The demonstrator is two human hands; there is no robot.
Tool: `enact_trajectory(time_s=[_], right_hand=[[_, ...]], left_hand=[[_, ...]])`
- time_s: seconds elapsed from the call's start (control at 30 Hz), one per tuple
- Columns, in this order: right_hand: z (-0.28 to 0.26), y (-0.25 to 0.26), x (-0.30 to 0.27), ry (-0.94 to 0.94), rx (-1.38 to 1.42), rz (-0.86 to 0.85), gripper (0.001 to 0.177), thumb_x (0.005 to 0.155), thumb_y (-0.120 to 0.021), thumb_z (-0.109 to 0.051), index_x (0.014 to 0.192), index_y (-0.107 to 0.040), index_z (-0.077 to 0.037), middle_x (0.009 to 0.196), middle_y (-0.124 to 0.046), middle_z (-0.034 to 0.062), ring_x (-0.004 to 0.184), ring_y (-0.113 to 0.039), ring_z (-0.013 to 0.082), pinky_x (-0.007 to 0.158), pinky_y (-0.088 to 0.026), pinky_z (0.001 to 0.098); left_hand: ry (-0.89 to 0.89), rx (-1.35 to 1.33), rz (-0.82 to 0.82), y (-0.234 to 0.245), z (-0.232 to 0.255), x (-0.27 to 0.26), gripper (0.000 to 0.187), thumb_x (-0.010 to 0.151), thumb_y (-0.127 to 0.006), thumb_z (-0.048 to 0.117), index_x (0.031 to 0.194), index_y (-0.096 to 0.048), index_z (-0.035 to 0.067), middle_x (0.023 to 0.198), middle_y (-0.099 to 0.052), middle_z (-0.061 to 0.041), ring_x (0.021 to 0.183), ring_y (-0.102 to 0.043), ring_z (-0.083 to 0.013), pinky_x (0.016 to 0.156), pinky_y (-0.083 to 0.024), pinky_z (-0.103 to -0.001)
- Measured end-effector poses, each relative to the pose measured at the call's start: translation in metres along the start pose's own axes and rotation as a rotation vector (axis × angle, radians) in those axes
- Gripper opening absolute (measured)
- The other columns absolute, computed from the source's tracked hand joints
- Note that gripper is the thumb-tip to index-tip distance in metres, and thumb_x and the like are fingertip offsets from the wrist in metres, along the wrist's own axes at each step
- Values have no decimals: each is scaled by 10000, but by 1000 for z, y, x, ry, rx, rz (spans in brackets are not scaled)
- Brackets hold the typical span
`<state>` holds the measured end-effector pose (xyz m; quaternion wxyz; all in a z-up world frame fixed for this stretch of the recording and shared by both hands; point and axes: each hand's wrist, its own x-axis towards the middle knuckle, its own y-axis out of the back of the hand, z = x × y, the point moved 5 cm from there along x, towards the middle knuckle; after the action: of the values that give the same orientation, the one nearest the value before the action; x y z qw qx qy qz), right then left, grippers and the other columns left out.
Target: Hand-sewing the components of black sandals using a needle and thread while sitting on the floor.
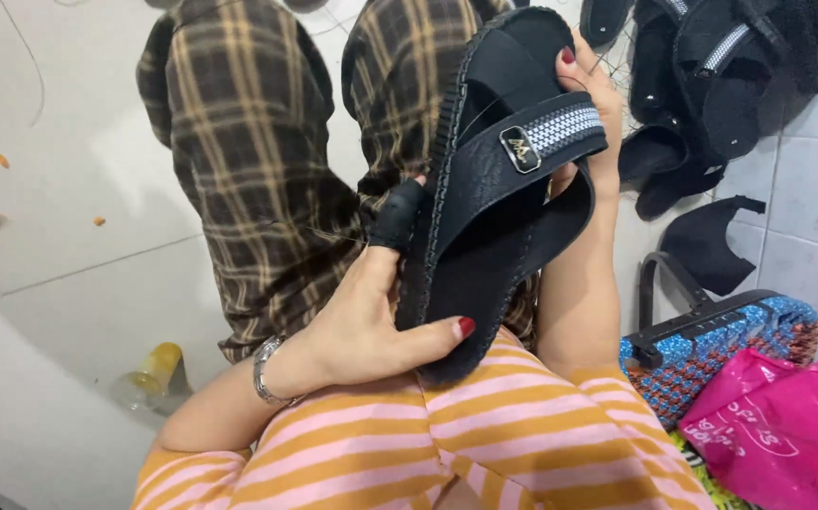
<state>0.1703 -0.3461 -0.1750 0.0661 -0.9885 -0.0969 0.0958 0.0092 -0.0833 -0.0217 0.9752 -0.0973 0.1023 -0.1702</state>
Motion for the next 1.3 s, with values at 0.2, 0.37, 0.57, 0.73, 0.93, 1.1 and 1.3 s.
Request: enact_trajectory(time_s=[0.2,0.37,0.57,0.73,0.93,1.1,1.3], right_hand=[[-17,-14,-1,-4,-77,-61,440,1067,-497,-192,1463,-507,1,1303,-629,33,1095,-577,48,968,-400,144],[-71,-46,-18,170,-91,114,437,992,-551,6,1427,-576,-22,1240,-691,124,1007,-632,132,942,-488,205],[-135,-143,-37,676,-828,-2,418,976,-644,148,1373,-583,34,1345,-679,220,1090,-777,329,895,-592,368],[-111,-184,-21,625,-803,-146,378,920,-667,48,1297,-637,37,841,-749,135,481,-514,146,460,-429,302],[-112,-172,-29,335,-748,-444,508,943,-734,-114,1405,-552,-12,971,-774,122,511,-513,108,461,-407,245],[-96,-88,-45,-81,-721,-348,308,907,-691,-94,1196,-710,9,833,-729,57,560,-515,75,499,-389,201],[-135,-138,-78,287,-1194,-534,664,824,-645,41,1466,-522,-80,1004,-652,89,774,-606,235,706,-501,356]], left_hand=[[-1,31,6,4,-2,-2,1005,791,-727,153,1558,-102,-23,1430,-552,-222,1178,-632,-275,996,-533,-340],[198,719,-9,65,-12,-18,494,793,-784,326,1177,-629,56,866,-638,-105,665,-610,-250,594,-510,-369],[310,678,430,135,28,-101,607,878,-667,17,1473,-550,7,800,-578,-45,669,-516,-134,603,-430,-254],[223,610,689,153,30,-148,515,977,-633,-64,1483,-535,-50,815,-465,-26,696,-374,-94,645,-318,-200],[214,1028,773,175,27,-123,450,1003,-744,33,1395,-607,-140,1049,-517,-212,781,-516,-257,660,-442,-331],[28,1210,593,169,34,-59,532,927,-758,43,1330,-559,-241,1462,-399,-391,1105,-548,-451,945,-477,-488],[-380,1099,150,125,44,52,294,869,-813,114,872,-678,-148,1487,-420,-377,1343,-507,-529,1155,-388,-515]])
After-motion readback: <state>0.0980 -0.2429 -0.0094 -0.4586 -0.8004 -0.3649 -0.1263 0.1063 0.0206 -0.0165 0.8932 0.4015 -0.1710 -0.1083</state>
